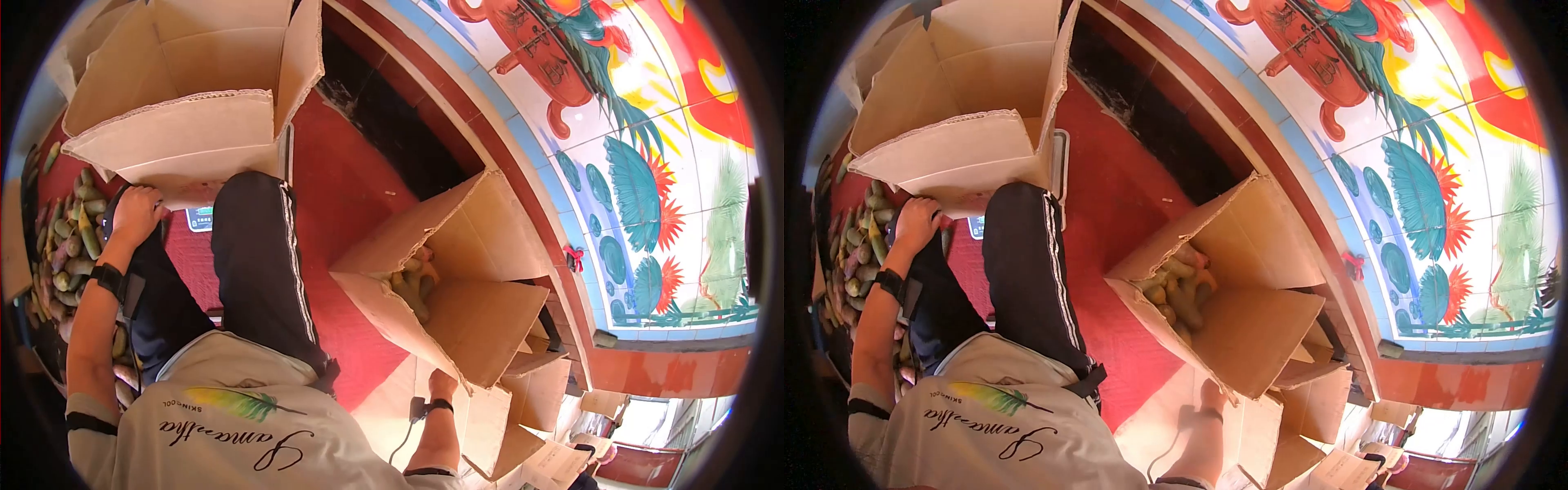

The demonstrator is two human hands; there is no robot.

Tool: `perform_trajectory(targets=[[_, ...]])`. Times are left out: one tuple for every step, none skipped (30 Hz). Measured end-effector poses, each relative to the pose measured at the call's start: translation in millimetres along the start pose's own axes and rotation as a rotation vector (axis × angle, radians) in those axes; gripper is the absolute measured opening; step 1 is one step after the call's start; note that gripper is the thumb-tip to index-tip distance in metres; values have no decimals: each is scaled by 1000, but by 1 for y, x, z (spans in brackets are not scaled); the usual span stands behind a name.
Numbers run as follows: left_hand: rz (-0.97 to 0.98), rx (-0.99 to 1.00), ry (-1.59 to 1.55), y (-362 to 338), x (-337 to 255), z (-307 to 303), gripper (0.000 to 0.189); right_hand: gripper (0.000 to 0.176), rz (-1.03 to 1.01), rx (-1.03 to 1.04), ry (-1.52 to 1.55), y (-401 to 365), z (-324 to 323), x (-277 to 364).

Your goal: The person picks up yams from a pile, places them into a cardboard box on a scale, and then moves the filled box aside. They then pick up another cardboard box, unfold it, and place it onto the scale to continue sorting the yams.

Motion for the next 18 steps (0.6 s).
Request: perform_trajectory(targets=[[2, -10, -2, -1, -1, -1, 15, 24, 220, 120, 86, 5, 2, -8], [-4, -9, -1, -1, -1, -2, 15, 26, 193, 173, -16, 11, 2, -13], [-9, 0, -5, -2, -1, -1, 15, 26, 207, 147, -80, 15, 12, -21], [-15, 9, -9, -3, 0, 0, 16, 26, 221, 120, -144, 18, 20, -26], [-20, 13, -9, -3, 0, 0, 16, 26, 216, 122, -147, 16, 28, -31], [-23, 22, 0, -4, 1, 1, 16, 26, 234, 98, -102, 13, 34, -37], [-28, 28, 10, -3, 2, 1, 17, 26, 250, 70, -54, 13, 34, -36], [-34, 28, 12, -4, 3, 0, 17, 26, 243, 69, -53, 15, 22, -29], [-25, 13, -4, -4, 3, 0, 17, 30, 339, 190, 68, 11, 10, -29], [-15, -2, -21, -3, 3, 0, 17, 37, 435, 310, 190, 7, 2, -26], [-21, -1, -21, -3, 3, 1, 17, 25, 82, 67, -95, 9, 11, -27], [-25, -25, -31, -4, 2, 1, 17, 25, 75, 66, -96, 15, 24, -40], [-26, -50, -33, -4, 4, -2, 16, 25, 82, 67, -89, 14, 24, -39], [-26, -47, -24, -3, 4, -5, 16, 24, 90, 71, -81, 9, 22, -35], [-27, -28, -15, -2, 1, -7, 16, 23, -19, 69, -287, 2, 21, -26], [-29, -11, -12, -2, 0, -7, 16, 23, -23, 68, -287, 1, 26, -26], [-16, -32, -16, -2, 0, -7, 17, 23, 10, 52, -414, -3, 34, -34], [-15, -31, -20, -2, 0, -5, 17, 23, 45, 36, -540, -8, 41, -43]])
Point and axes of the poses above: each hand's wrist, its own y-axis towards the middle knuckle, its own z-axis out of the palm, x = y × z, the point moved 4 cm from there along y, towards the middle knuckle, and after that the axes turned 9 degrees about z, right-handed, at the moved point
